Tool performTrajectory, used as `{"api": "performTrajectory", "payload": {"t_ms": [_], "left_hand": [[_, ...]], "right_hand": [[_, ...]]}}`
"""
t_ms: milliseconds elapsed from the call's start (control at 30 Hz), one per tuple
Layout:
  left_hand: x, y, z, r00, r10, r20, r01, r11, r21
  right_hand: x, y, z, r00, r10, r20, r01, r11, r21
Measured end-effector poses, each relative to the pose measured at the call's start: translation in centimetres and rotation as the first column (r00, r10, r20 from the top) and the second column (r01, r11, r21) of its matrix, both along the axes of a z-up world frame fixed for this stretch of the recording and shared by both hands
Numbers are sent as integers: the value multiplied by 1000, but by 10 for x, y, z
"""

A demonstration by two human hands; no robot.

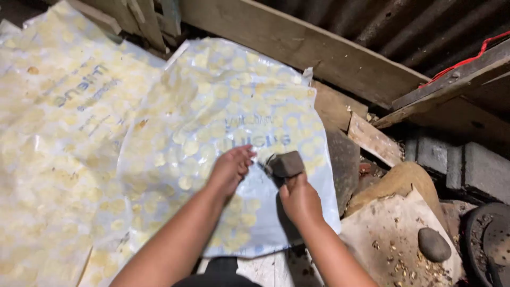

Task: Cracking nuts using a stone and sorting them on a plastic sheet

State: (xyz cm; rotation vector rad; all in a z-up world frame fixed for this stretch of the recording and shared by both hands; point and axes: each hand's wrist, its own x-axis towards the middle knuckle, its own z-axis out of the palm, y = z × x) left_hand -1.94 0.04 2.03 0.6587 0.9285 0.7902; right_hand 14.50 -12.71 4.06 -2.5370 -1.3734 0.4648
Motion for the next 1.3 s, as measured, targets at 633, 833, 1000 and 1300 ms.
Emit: {"api": "performTrajectory", "payload": {"t_ms": [633, 833, 1000, 1300], "left_hand": [[27, -24, -45, 616, 101, -782, 652, 491, 577], [-9, 2, -6, 657, 52, -752, 649, 468, 600], [-65, 31, -24, 594, 502, -629, 588, 263, 765], [-67, 39, -50, 598, 619, -509, 483, 229, 845]], "right_hand": [[8, 3, 98, 995, -90, -42, 94, 991, 99], [10, -10, 15, 985, -135, 108, 10, 670, 742], [-5, 0, 6, 1000, -11, -1, 11, 988, -154], [-8, 21, 87, 999, -52, 1, 52, 998, -46]]}}
